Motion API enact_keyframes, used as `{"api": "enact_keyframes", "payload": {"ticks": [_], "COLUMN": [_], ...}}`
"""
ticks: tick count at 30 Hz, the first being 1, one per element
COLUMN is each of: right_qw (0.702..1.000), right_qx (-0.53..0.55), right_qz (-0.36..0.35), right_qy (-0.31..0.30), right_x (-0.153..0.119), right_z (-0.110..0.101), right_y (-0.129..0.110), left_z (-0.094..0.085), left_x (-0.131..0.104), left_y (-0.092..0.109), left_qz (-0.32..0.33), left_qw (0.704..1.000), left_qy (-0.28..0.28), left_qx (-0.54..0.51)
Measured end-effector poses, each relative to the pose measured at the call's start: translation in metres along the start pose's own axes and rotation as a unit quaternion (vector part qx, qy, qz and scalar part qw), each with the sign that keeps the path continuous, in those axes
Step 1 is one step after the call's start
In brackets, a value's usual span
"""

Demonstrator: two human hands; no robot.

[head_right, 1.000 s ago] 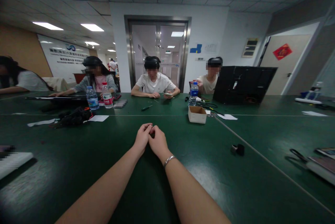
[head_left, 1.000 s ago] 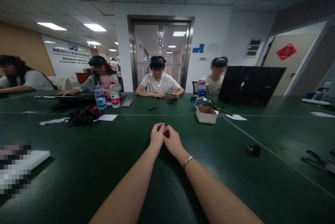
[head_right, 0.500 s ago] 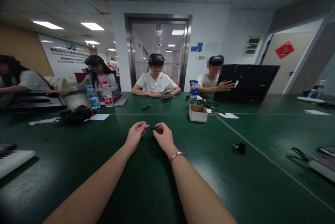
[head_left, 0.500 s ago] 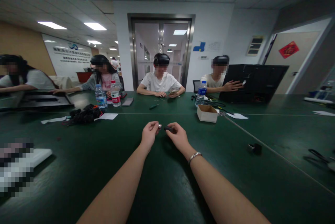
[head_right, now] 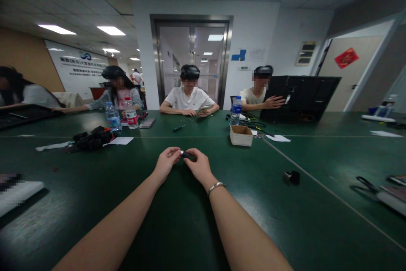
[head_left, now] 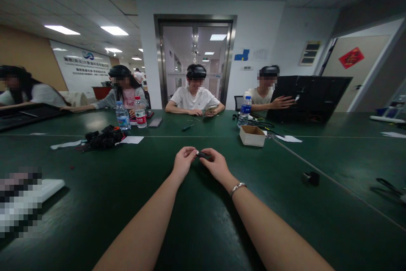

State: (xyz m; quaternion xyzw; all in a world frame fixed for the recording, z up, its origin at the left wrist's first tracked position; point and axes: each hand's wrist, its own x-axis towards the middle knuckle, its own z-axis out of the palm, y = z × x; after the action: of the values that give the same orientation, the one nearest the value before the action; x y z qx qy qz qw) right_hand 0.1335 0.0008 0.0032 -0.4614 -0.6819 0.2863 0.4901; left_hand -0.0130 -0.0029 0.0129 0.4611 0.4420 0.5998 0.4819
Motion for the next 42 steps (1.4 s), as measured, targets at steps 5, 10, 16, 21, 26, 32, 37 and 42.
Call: {"api": "enact_keyframes", "payload": {"ticks": [5, 10, 16, 21, 26, 32, 37, 42], "right_qw": [1.0, 1.0, 1.0, 1.0, 0.999, 0.998, 0.998, 0.999], "right_qx": [-0.007, -0.01, -0.022, -0.023, -0.034, -0.052, -0.051, -0.045], "right_qz": [0.0, -0.003, -0.012, -0.007, -0.021, -0.045, -0.045, -0.02], "right_qy": [-0.007, -0.004, -0.002, -0.008, -0.009, -0.006, -0.004, 0.005], "right_x": [0.0, 0.0, 0.0, -0.002, -0.003, -0.007, -0.007, -0.004], "right_z": [-0.001, 0.0, 0.0, -0.001, -0.001, 0.0, 0.001, 0.0], "right_y": [-0.002, 0.001, 0.001, -0.004, -0.006, -0.01, -0.01, -0.004], "left_z": [-0.001, -0.001, 0.0, 0.0, 0.0, -0.003, -0.004, -0.003], "left_x": [0.0, 0.003, 0.005, 0.004, 0.006, 0.01, 0.011, 0.006], "left_y": [0.001, -0.004, -0.004, -0.001, -0.005, -0.012, -0.014, -0.006], "left_qz": [0.001, 0.007, 0.007, 0.005, 0.019, 0.03, 0.051, 0.083], "left_qw": [1.0, 0.999, 0.999, 0.999, 0.997, 0.994, 0.994, 0.994], "left_qy": [-0.005, -0.005, 0.004, 0.016, 0.032, 0.045, 0.023, -0.016], "left_qx": [0.024, 0.031, 0.039, 0.043, 0.07, 0.099, 0.094, 0.072]}}
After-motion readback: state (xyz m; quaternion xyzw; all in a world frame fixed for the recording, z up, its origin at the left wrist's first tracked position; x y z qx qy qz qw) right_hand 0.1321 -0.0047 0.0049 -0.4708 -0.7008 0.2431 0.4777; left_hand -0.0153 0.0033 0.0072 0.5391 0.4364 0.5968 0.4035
